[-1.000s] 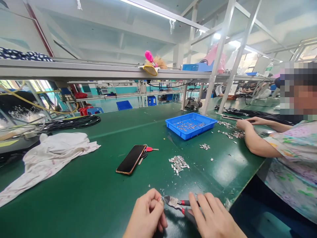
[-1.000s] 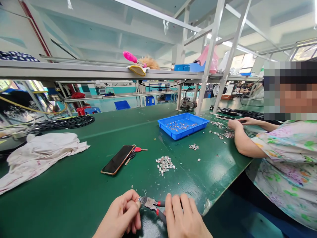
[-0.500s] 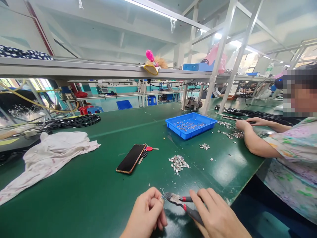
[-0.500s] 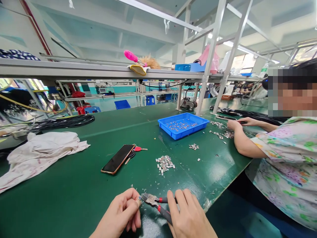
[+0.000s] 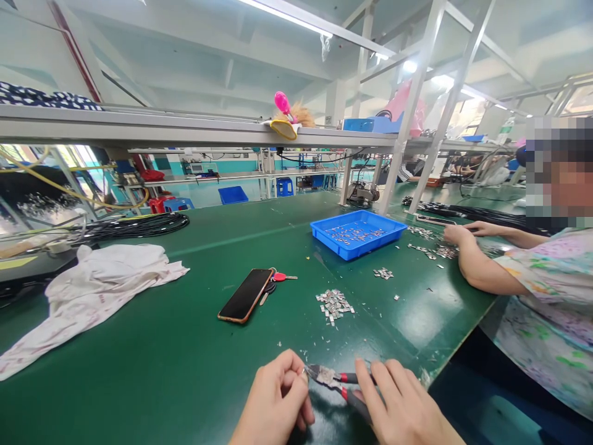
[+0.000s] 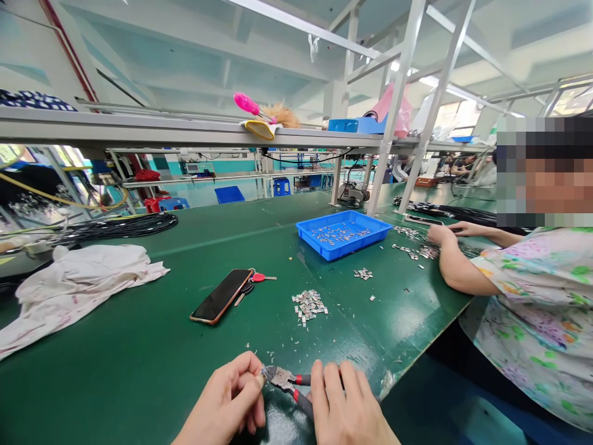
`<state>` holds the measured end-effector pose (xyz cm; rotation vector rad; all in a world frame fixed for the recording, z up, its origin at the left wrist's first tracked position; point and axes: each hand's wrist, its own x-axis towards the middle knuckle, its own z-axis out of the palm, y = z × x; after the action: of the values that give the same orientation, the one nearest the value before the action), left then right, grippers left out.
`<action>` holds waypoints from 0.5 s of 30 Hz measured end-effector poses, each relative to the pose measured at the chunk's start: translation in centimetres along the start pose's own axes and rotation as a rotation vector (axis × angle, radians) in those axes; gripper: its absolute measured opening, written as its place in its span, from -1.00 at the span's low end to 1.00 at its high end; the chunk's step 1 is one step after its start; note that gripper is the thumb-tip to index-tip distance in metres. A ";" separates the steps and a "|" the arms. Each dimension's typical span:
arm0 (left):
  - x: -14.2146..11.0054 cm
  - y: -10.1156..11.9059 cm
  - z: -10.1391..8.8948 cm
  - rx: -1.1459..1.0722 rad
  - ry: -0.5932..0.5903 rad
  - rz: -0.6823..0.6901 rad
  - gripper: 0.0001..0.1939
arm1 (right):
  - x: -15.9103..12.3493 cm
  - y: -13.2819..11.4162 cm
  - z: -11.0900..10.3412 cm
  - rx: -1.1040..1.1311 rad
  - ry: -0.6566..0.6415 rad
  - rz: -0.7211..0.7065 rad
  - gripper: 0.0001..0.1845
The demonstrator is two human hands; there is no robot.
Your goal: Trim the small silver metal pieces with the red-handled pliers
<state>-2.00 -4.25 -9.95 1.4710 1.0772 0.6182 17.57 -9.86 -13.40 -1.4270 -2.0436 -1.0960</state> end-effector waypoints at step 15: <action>0.0 -0.2 0.1 -0.060 -0.012 -0.007 -0.65 | 0.8 0.6 -0.6 0.125 -0.013 0.016 -0.67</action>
<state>-1.93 -4.29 -10.13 1.4173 1.0458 0.6310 17.72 -9.79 -12.21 -1.3892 -2.0678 -0.9375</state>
